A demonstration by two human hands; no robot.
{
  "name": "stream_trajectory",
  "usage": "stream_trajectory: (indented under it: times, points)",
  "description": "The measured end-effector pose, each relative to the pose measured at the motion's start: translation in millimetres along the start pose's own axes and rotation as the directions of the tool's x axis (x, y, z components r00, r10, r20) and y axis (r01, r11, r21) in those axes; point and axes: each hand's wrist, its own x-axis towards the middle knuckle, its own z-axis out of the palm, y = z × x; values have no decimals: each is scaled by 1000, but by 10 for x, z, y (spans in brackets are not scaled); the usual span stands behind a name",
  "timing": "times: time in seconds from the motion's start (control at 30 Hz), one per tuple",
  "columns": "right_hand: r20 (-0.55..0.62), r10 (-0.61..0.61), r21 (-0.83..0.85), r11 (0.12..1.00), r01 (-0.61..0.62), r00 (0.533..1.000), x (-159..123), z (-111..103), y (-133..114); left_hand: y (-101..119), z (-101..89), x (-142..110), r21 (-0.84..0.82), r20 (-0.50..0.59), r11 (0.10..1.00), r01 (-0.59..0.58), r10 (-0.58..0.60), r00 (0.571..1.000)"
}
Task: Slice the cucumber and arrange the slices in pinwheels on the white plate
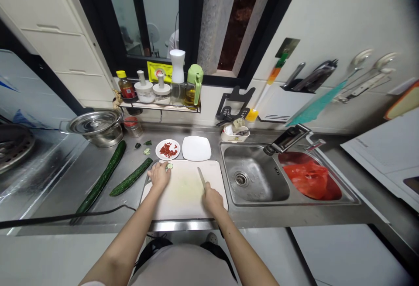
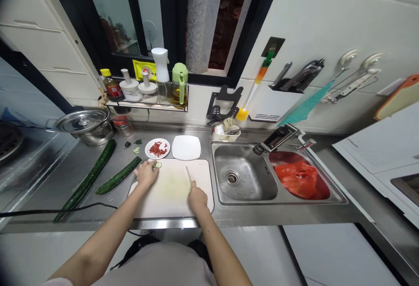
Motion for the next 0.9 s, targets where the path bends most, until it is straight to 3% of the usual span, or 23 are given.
stream_trajectory:
  times: [0.53, 0.77, 0.9]
  points:
    - [24, 4, 11, 1000, -4, 1000, 7, -10, 16, 78, 29, -16, 7, -56, 999, -41, 42, 998]
    - [28, 5, 6, 1000, -5, 1000, 15, -6, 16, 139, -60, -94, -106, 22, 994, -29, 32, 999]
    - [12, -2, 15, 1000, 2, 1000, 20, 10, 19, 138, -82, -203, -174, 139, 984, -28, 53, 989]
